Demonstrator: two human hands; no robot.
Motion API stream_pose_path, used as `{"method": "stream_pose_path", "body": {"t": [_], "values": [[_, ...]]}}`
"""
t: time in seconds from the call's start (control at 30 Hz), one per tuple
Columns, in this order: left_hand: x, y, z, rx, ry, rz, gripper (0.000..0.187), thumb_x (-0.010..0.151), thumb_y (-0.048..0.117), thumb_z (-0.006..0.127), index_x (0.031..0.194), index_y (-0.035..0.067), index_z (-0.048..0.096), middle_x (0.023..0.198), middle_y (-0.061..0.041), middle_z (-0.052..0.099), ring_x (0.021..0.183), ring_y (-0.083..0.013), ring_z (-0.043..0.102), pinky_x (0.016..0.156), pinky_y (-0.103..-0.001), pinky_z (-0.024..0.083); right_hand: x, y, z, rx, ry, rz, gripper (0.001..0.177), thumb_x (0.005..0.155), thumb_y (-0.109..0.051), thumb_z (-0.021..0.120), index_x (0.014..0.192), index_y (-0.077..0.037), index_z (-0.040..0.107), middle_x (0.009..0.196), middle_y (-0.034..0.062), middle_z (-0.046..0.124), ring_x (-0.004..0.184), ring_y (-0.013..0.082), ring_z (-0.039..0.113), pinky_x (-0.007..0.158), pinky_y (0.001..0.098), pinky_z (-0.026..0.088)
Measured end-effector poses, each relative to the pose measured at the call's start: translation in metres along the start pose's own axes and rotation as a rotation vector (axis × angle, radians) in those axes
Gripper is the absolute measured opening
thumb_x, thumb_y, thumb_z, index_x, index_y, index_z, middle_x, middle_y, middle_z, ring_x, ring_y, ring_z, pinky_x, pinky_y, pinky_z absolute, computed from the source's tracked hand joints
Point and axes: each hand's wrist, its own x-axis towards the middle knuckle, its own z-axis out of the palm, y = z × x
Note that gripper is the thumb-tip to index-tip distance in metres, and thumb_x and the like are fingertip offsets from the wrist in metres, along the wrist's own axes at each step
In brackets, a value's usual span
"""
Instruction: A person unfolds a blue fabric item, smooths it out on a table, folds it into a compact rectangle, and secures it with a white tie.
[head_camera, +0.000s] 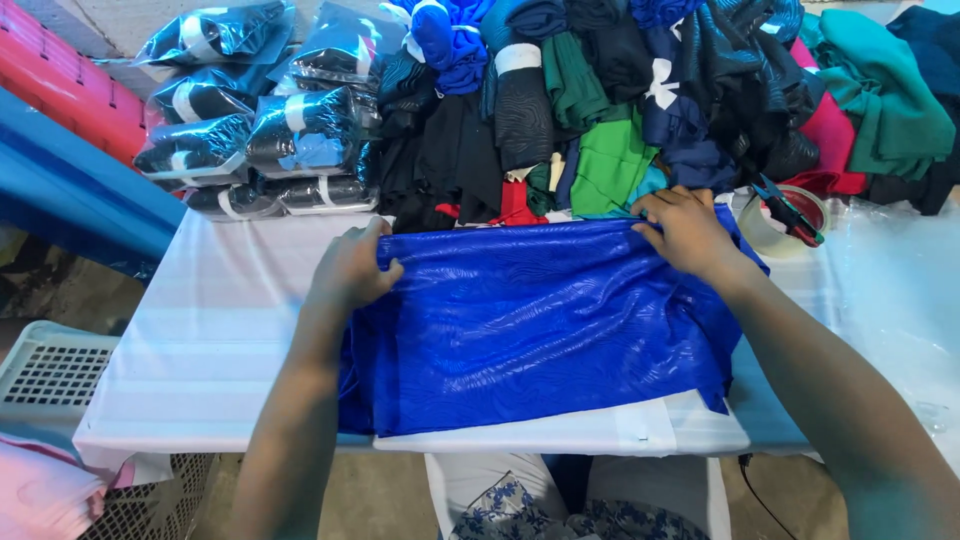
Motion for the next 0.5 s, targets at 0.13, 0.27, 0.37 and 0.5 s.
{"method": "stream_pose_path", "body": {"t": [0.13, 0.27, 0.37, 0.5], "values": [[-0.008, -0.009, -0.029, 0.013, -0.113, -0.115, 0.047, 0.092, 0.048, 0.063, 0.128, 0.017, 0.064, 0.117, -0.022, 0.069, 0.117, -0.0409, 0.065, 0.105, -0.048, 0.042, -0.007, 0.009, -0.012, 0.225, 0.132, -0.086, 0.012, 0.099, -0.019, 0.069, 0.110, -0.015, 0.066, 0.100, 0.0048, 0.063, 0.104, 0.0303, 0.069, 0.091, 0.0401, 0.054], [-0.029, -0.016, -0.057, -0.482, -0.031, 0.063, 0.031, 0.098, 0.041, 0.062, 0.100, 0.011, 0.066, 0.093, -0.018, 0.060, 0.090, -0.0360, 0.058, 0.082, -0.042, 0.043, -0.023, 0.022, -0.032, 0.271, 0.204, -0.095, 0.016, 0.107, -0.021, 0.060, 0.114, -0.008, 0.067, 0.105, 0.0129, 0.060, 0.100, 0.0369, 0.065, 0.088, 0.0451, 0.052], [-0.041, -0.015, -0.063, -0.715, 0.111, 0.238, 0.023, 0.097, 0.034, 0.065, 0.094, 0.012, 0.068, 0.102, -0.006, 0.066, 0.108, -0.0233, 0.056, 0.092, -0.038, 0.043, -0.035, 0.022, -0.058, 0.329, 0.204, -0.105, 0.020, 0.108, -0.017, 0.055, 0.117, -0.002, 0.066, 0.113, 0.0167, 0.062, 0.102, 0.0366, 0.064, 0.089, 0.0462, 0.049], [-0.063, -0.011, -0.060, -0.620, 0.395, 0.279, 0.019, 0.094, 0.024, 0.074, 0.102, 0.008, 0.070, 0.109, -0.009, 0.075, 0.099, -0.0212, 0.070, 0.085, -0.033, 0.054, -0.056, 0.008, -0.101, 0.306, -0.073, 0.225, 0.035, 0.108, -0.033, 0.045, 0.125, -0.009, 0.064, 0.124, 0.0159, 0.071, 0.112, 0.0387, 0.066, 0.094, 0.0496, 0.049]]}}
